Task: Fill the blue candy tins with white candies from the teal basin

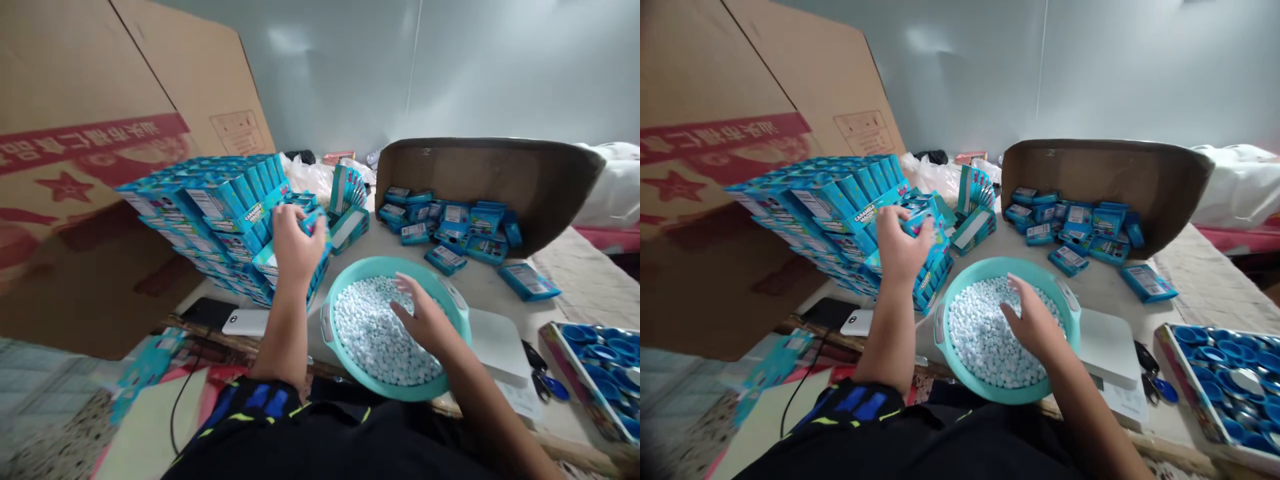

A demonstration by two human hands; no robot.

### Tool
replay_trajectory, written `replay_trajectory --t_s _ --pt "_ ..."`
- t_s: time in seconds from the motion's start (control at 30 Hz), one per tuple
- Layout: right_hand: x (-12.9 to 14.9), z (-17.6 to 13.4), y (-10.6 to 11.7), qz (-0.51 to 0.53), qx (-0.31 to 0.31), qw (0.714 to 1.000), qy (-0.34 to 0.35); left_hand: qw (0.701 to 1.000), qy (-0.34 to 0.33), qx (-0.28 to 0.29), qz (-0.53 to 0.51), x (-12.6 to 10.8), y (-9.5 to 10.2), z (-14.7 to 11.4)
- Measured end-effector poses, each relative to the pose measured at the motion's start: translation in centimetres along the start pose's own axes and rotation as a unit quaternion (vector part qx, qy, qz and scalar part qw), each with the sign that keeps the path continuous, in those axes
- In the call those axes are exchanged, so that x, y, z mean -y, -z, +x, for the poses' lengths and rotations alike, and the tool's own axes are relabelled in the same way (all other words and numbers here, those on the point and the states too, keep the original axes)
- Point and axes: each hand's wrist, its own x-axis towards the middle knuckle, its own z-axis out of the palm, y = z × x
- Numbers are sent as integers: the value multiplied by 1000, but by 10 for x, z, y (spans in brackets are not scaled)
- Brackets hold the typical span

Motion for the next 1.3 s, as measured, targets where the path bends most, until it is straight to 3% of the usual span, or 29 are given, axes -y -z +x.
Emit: replay_trajectory --t_s 0.1,0.23,0.4,0.5,0.6,0.8,0.97,1.17,1.3 --pt "-10 -3 -1 7 71 997 -4 991 93 -32 95 26 3 26" --pt "-10 -3 3 18 73 997 1 979 156 -17 129 35 -5 33" --pt "-9 -3 5 41 76 996 2 974 187 102 74 46 10 16" --pt "-9 -5 6 57 90 994 -6 943 278 180 30 55 28 9" --pt "-7 -7 8 66 103 992 -11 912 343 215 66 53 34 10" --pt "-2 -9 11 64 113 992 -7 882 313 314 156 34 25 17" --pt "1 -9 11 49 135 990 2 843 316 380 212 37 25 19" --pt "9 -7 17 33 180 983 5 838 267 434 197 45 19 19" --pt "11 -8 15 47 177 983 4 861 220 424 177 48 13 14"
